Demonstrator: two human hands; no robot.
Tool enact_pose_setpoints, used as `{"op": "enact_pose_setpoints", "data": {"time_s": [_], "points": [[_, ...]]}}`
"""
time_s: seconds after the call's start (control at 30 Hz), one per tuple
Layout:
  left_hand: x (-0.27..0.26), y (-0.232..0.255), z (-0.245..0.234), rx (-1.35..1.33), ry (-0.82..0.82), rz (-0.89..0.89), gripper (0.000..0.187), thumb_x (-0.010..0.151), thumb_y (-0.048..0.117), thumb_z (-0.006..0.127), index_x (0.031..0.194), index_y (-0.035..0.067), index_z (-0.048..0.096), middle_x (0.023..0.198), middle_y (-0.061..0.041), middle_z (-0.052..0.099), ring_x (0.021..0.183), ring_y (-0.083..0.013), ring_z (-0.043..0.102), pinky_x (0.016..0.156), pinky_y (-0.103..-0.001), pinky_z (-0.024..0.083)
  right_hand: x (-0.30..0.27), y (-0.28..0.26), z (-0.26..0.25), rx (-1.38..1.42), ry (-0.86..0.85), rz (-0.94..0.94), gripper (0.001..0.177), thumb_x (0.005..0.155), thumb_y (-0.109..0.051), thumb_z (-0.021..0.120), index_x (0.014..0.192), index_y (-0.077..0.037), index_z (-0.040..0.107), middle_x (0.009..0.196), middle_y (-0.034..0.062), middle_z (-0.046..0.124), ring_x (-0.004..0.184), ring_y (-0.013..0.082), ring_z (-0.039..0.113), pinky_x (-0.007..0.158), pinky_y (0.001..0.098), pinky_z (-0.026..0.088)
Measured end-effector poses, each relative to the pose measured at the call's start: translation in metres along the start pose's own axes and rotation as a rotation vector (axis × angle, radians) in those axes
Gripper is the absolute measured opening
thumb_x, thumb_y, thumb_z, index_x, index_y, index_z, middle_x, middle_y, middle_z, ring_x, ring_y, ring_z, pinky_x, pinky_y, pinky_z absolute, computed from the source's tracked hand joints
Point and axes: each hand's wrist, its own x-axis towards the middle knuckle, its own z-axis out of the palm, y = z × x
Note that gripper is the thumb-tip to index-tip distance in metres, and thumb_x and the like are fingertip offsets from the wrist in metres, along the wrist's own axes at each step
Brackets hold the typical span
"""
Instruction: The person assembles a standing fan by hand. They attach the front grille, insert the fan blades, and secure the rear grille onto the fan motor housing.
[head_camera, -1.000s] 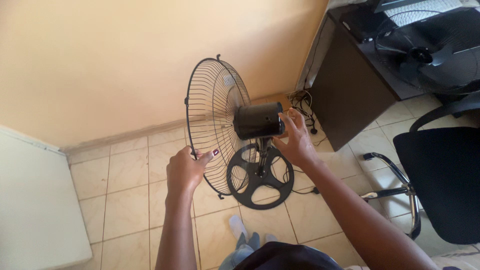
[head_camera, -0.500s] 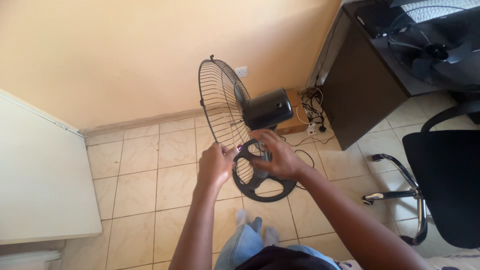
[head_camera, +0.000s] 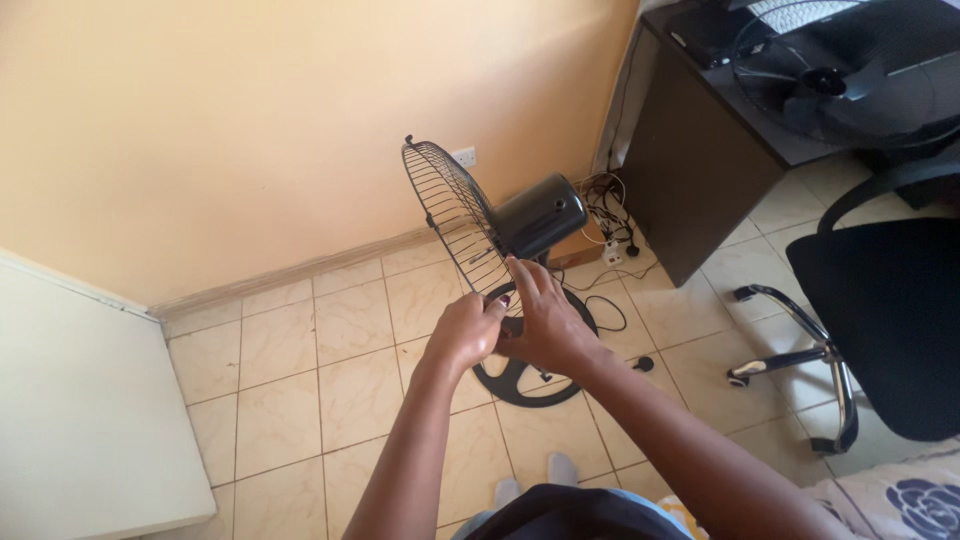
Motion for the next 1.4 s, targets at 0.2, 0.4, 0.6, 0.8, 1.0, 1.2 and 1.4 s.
{"op": "enact_pose_setpoints", "data": {"time_s": [0.2, 0.4, 0.6, 0.8, 1.0, 1.2, 1.4], "points": [[-0.004, 0.000, -0.006, 0.168, -0.012, 0.005, 0.063, 0.098, 0.056, 0.053, 0.112, -0.003, 0.069, 0.104, -0.026, 0.073, 0.103, -0.0403, 0.071, 0.090, -0.048, 0.055, -0.004, -0.017, 0.004, -0.020, 0.057, 0.062, 0.112, 0.065, -0.020, 0.090, 0.155, -0.005, 0.024, 0.152, 0.0186, 0.037, 0.140, 0.0404, 0.041, 0.112, 0.0456, 0.042], [-0.014, 0.009, -0.019, 0.152, -0.052, 0.061, 0.075, 0.086, 0.071, 0.058, 0.110, 0.001, 0.073, 0.100, -0.022, 0.077, 0.097, -0.0340, 0.076, 0.088, -0.044, 0.057, -0.011, -0.012, -0.012, -0.022, 0.007, 0.168, 0.109, 0.066, -0.015, 0.086, 0.157, -0.011, 0.024, 0.151, 0.0160, 0.041, 0.131, 0.0381, 0.050, 0.109, 0.0439, 0.046], [-0.011, 0.009, -0.041, 0.092, 0.081, 0.030, 0.073, 0.087, 0.073, 0.058, 0.103, 0.004, 0.075, 0.097, -0.017, 0.080, 0.093, -0.0284, 0.077, 0.089, -0.042, 0.059, -0.015, -0.002, -0.030, -0.010, 0.026, 0.189, 0.105, 0.065, -0.007, 0.082, 0.155, -0.018, 0.030, 0.149, 0.0136, 0.046, 0.128, 0.0350, 0.056, 0.104, 0.0426, 0.051], [-0.006, 0.000, -0.052, -0.023, 0.427, 0.232, 0.063, 0.082, 0.051, 0.078, 0.123, 0.005, 0.063, 0.125, -0.017, 0.067, 0.118, -0.0298, 0.066, 0.103, -0.043, 0.052, -0.018, 0.009, -0.047, -0.013, -0.046, 0.294, 0.103, 0.066, 0.007, 0.071, 0.156, -0.025, 0.031, 0.150, 0.0090, 0.047, 0.133, 0.0323, 0.052, 0.109, 0.0415, 0.048], [0.000, 0.005, -0.050, 0.020, 0.529, 0.366, 0.096, 0.076, 0.031, 0.088, 0.151, 0.005, 0.034, 0.158, -0.019, 0.030, 0.148, -0.0347, 0.029, 0.120, -0.044, 0.031, -0.023, 0.037, -0.059, 0.010, 0.029, 0.187, 0.101, 0.061, 0.016, 0.063, 0.151, -0.022, 0.037, 0.150, 0.0111, 0.046, 0.139, 0.0331, 0.046, 0.114, 0.0397, 0.042], [0.022, 0.001, -0.041, 0.081, 0.498, 0.474, 0.091, 0.080, 0.022, 0.085, 0.155, 0.010, 0.035, 0.161, -0.018, 0.031, 0.151, -0.0356, 0.027, 0.121, -0.044, 0.028, -0.034, 0.052, -0.082, -0.026, 0.022, 0.426, 0.102, 0.067, 0.021, 0.052, 0.151, -0.035, 0.043, 0.145, 0.0089, 0.054, 0.133, 0.0310, 0.055, 0.109, 0.0392, 0.049], [0.032, 0.004, -0.031, 0.191, 0.492, 0.465, 0.076, 0.081, 0.027, 0.083, 0.147, 0.015, 0.048, 0.155, -0.011, 0.046, 0.150, -0.0309, 0.032, 0.120, -0.052, 0.026, -0.036, 0.093, -0.094, -0.149, 0.166, 0.324, 0.092, 0.067, 0.022, 0.051, 0.145, -0.028, 0.054, 0.143, 0.0135, 0.057, 0.132, 0.0350, 0.055, 0.106, 0.0435, 0.049]]}}
